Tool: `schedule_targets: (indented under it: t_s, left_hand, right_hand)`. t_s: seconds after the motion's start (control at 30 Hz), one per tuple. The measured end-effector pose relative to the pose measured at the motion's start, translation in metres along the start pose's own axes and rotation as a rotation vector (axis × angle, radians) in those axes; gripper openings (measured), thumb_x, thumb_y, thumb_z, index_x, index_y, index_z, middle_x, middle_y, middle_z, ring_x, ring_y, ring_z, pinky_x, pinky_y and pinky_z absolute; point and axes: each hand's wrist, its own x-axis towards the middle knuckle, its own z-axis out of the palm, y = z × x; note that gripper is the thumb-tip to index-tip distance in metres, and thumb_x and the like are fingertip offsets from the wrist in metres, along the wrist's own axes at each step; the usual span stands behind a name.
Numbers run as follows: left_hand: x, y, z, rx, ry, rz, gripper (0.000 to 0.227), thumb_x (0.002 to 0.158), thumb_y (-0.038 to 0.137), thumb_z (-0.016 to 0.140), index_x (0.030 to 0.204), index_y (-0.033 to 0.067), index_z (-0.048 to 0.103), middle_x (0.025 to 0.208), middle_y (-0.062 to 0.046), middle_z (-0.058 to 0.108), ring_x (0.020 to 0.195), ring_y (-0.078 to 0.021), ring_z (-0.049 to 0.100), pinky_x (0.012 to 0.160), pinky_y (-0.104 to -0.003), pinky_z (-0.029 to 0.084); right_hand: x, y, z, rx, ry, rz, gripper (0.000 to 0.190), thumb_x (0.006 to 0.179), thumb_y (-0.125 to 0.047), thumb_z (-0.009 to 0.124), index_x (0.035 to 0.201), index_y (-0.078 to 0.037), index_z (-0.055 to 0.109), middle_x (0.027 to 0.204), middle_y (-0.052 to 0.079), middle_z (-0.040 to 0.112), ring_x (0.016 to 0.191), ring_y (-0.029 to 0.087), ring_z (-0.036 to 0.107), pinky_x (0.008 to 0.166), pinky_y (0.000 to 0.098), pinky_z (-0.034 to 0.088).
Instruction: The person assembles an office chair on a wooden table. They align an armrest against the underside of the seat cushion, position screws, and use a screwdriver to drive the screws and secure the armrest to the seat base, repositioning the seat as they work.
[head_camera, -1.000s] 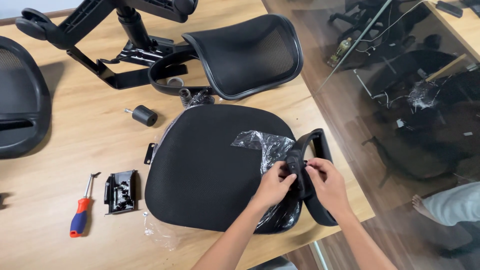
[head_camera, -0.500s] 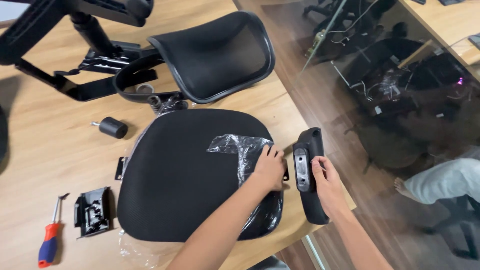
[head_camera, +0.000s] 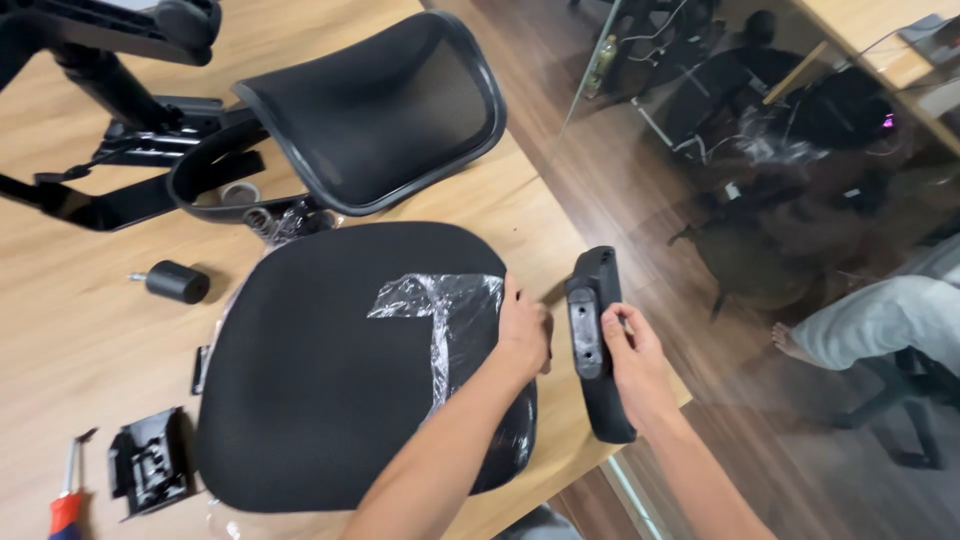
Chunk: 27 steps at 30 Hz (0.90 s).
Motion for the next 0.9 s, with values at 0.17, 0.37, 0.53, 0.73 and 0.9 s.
schedule_targets:
  t_s: [0.17,0.37,0.53,0.73,0.9]
  left_hand:
    - [-0.022,-0.019,-0.006,-0.116,0.162,0.022,0.060,0.064,0.052,0.088,0.106,0.0109,0.079,0.113,-0.006,0.074,0.128,-0.0291,0.055,0.125,-0.062,0.006]
    - [-0.055,-0.030,-0.015,-0.213,0.272,0.052,0.046,0.059,0.044,0.088,0.090,0.0107,0.081,0.100,-0.011,0.075,0.123,-0.0307,0.057,0.126,-0.059,0.009]
    - [-0.070,-0.039,-0.017,-0.248,0.341,0.069,0.046,0.056,0.044,0.088,0.085,0.0097,0.080,0.096,-0.014,0.075,0.121,-0.0324,0.058,0.125,-0.058,0.008]
    - [-0.089,-0.048,-0.027,-0.339,0.433,0.096,0.101,0.046,0.052,0.096,0.121,-0.0065,0.061,0.100,-0.017,0.074,0.121,-0.0311,0.060,0.127,-0.056,0.007]
    - [-0.088,-0.050,-0.023,-0.453,0.453,0.115,0.122,0.041,0.042,0.098,0.140,-0.0011,0.040,0.098,-0.019,0.074,0.119,-0.0367,0.060,0.123,-0.058,0.011]
  right_hand:
    - [-0.007,-0.005,0.016,0.012,0.013,0.017,0.020,0.103,-0.026,0.059,0.114,-0.009,0.064,0.088,0.001,0.063,0.074,0.007,0.055,0.063,0.0258,0.045]
    - [-0.005,0.000,0.025,0.086,0.003,0.025,0.021,0.102,-0.024,0.062,0.114,-0.007,0.064,0.092,0.001,0.065,0.079,0.007,0.057,0.069,0.0252,0.047]
    - [-0.003,0.002,0.030,0.177,-0.018,0.003,0.022,0.102,-0.022,0.063,0.116,-0.006,0.064,0.095,-0.001,0.064,0.083,0.007,0.058,0.073,0.0244,0.048]
    - [-0.009,0.008,0.043,0.155,-0.049,0.070,0.023,0.101,-0.022,0.062,0.116,-0.004,0.065,0.091,0.003,0.066,0.077,0.012,0.060,0.067,0.0280,0.049]
    - [-0.026,-0.008,0.062,-0.009,-0.075,0.044,0.023,0.100,-0.019,0.062,0.114,-0.001,0.068,0.094,0.004,0.069,0.081,0.010,0.062,0.067,0.0265,0.050]
